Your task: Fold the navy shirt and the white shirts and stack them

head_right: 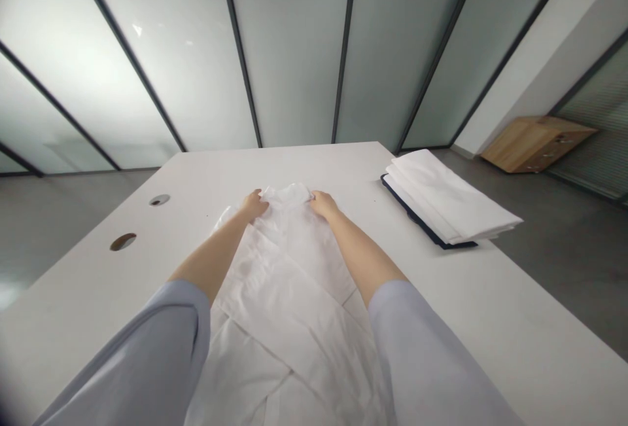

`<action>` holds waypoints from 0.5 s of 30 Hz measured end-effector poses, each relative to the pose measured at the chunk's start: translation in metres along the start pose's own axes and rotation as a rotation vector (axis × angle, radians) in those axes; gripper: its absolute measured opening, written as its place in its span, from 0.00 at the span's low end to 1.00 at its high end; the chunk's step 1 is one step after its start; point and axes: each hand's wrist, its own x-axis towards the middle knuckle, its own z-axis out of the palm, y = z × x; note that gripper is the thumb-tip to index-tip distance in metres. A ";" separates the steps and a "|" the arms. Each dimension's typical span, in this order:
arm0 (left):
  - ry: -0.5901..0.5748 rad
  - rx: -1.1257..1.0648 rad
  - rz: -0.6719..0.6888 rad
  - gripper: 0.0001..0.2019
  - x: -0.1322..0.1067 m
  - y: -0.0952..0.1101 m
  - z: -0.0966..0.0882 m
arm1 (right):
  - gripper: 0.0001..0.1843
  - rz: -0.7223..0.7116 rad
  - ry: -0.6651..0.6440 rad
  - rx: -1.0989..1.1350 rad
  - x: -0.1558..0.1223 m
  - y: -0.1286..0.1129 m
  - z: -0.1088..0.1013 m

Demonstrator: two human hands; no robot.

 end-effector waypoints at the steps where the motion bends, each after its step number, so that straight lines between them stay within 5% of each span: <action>1: 0.001 -0.062 -0.021 0.33 0.002 -0.001 0.001 | 0.22 0.002 -0.002 0.000 0.003 0.000 0.001; 9: -0.093 -0.246 0.047 0.16 0.002 -0.010 -0.008 | 0.17 0.046 -0.003 -0.011 0.016 -0.004 0.004; 15: 0.114 -0.035 0.268 0.16 -0.030 -0.021 -0.016 | 0.15 -0.104 0.294 -0.037 -0.010 -0.001 0.000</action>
